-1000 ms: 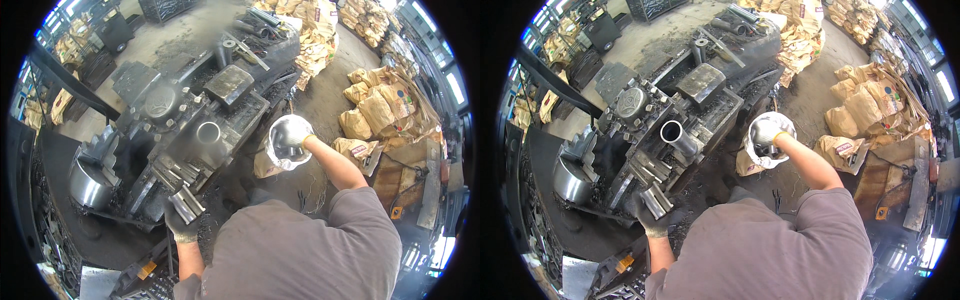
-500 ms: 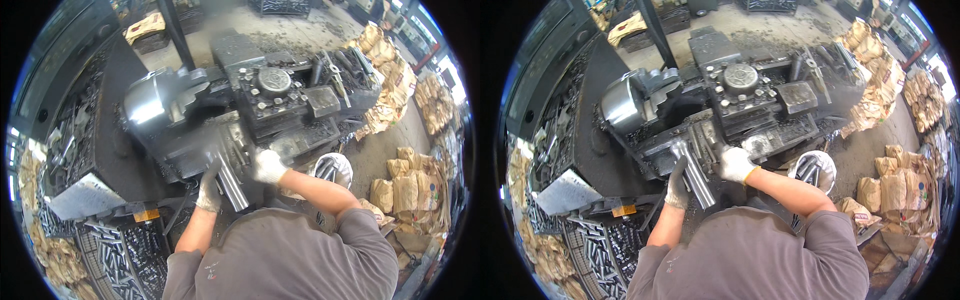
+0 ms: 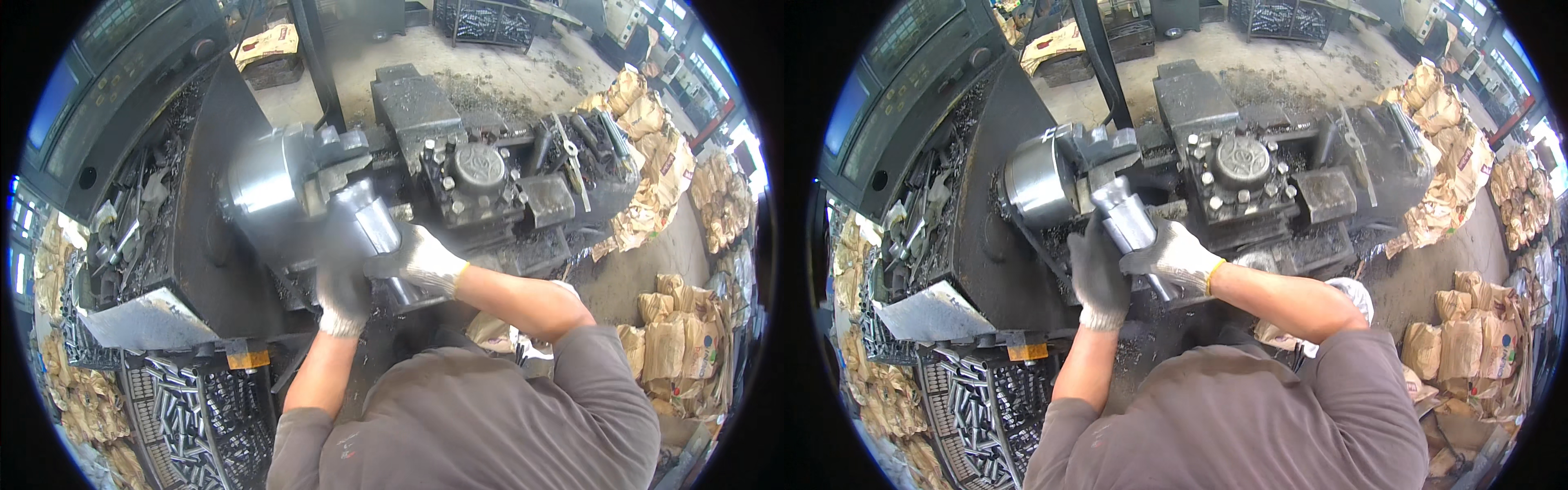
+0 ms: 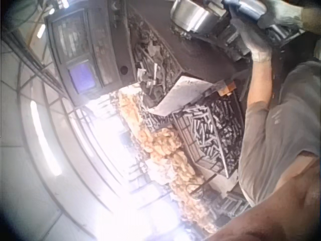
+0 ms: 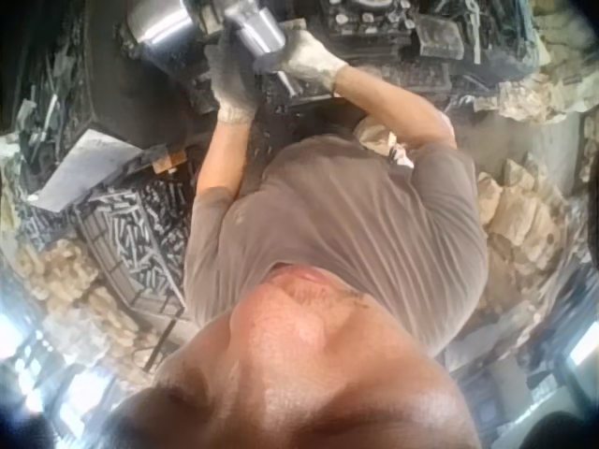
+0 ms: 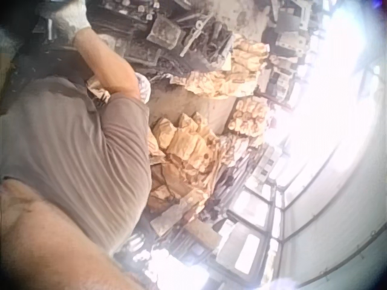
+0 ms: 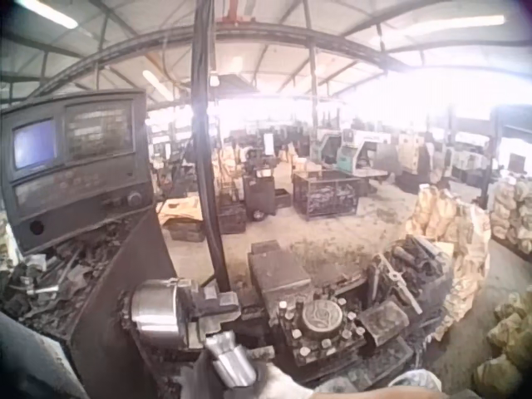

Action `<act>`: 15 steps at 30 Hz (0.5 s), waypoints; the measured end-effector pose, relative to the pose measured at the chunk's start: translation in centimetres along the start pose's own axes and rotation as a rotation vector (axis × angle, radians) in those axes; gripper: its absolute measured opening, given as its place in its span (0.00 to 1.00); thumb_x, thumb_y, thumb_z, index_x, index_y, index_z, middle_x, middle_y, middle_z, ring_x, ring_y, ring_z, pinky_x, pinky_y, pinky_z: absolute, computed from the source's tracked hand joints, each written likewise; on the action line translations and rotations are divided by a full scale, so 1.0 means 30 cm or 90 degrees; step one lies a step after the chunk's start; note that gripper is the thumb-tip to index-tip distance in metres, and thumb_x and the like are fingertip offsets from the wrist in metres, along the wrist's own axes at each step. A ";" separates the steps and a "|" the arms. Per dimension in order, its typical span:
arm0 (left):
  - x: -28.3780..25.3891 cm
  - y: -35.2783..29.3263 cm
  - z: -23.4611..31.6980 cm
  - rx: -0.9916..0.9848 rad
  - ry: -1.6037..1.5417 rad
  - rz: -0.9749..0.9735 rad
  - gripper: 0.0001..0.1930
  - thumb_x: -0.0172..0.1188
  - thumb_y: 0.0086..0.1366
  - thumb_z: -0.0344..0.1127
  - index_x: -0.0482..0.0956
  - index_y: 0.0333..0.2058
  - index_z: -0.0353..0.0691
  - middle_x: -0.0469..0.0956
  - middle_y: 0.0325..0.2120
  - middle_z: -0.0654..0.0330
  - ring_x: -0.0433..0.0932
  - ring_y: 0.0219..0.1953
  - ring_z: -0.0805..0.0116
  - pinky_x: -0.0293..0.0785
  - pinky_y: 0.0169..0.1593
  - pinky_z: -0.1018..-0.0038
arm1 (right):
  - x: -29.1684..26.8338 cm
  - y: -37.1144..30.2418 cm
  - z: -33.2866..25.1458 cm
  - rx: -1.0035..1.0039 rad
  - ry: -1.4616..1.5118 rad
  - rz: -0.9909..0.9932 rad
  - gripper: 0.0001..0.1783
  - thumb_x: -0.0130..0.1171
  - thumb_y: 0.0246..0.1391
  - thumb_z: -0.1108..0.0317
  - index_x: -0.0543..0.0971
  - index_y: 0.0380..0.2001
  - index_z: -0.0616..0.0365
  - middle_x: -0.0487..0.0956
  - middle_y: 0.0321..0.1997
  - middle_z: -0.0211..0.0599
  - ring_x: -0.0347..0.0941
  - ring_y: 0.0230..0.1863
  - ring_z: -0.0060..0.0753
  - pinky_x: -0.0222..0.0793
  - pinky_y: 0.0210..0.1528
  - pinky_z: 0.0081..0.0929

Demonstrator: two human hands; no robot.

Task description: The person operates a metal turning machine, repeatedly loading cylindrical metal tubes into the chuck, starting the machine, and removing the processed parts. The person places the finished parts into a nearby basket and continues the cycle with new tubes.

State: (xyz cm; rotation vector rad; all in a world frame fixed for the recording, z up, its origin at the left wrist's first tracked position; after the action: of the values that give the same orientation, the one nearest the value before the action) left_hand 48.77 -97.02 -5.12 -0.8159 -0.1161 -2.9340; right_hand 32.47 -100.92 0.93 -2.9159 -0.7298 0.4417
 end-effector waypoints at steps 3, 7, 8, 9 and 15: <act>-0.102 0.013 -0.154 -0.324 0.024 -0.057 0.33 0.54 0.78 0.59 0.71 0.67 0.37 0.86 0.50 0.55 0.88 0.48 0.56 0.84 0.53 0.61 | -0.144 -0.014 -0.205 -0.112 -0.129 -0.016 0.45 0.80 0.41 0.50 0.77 0.58 0.67 0.86 0.49 0.58 0.87 0.51 0.53 0.82 0.55 0.41; -0.139 0.178 -0.257 -0.283 0.640 -0.164 0.19 0.59 0.75 0.48 0.83 0.48 0.36 0.87 0.36 0.48 0.90 0.36 0.56 0.87 0.40 0.61 | -0.383 0.112 -0.374 -0.394 -0.447 0.106 0.40 0.71 0.43 0.63 0.76 0.62 0.64 0.87 0.45 0.57 0.88 0.46 0.55 0.87 0.49 0.44; -0.071 0.234 -0.192 -0.453 0.400 -0.127 0.18 0.59 0.75 0.45 0.83 0.48 0.35 0.87 0.36 0.47 0.90 0.35 0.57 0.87 0.38 0.64 | -0.444 0.178 -0.378 -0.369 -0.574 0.107 0.39 0.71 0.43 0.65 0.75 0.62 0.62 0.87 0.42 0.54 0.88 0.39 0.55 0.87 0.41 0.46; -0.048 0.288 -0.274 -0.697 0.411 -0.145 0.17 0.59 0.75 0.44 0.83 0.49 0.35 0.88 0.36 0.48 0.89 0.31 0.59 0.87 0.36 0.68 | -0.486 0.274 -0.360 -0.399 -0.739 0.100 0.33 0.73 0.42 0.64 0.80 0.55 0.61 0.87 0.40 0.53 0.87 0.33 0.53 0.85 0.34 0.46; 0.017 0.285 -0.265 -0.031 0.499 0.058 0.19 0.62 0.73 0.35 0.80 0.60 0.36 0.85 0.48 0.55 0.81 0.50 0.71 0.77 0.57 0.70 | -0.556 0.629 -0.128 -0.265 -1.032 -0.100 0.14 0.74 0.43 0.60 0.90 0.35 0.49 0.90 0.36 0.45 0.89 0.40 0.50 0.84 0.44 0.42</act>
State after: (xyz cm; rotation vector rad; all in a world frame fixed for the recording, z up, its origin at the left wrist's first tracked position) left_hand 45.23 -106.32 -11.23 0.3491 0.0520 -2.9315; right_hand 27.98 -125.56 5.63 -2.0849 -1.1488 2.9116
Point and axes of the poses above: each hand's wrist, its own y-axis towards the middle knuckle, its own x-axis out of the palm, z = x × y, the point moved 1 cm from there along y, towards the middle knuckle
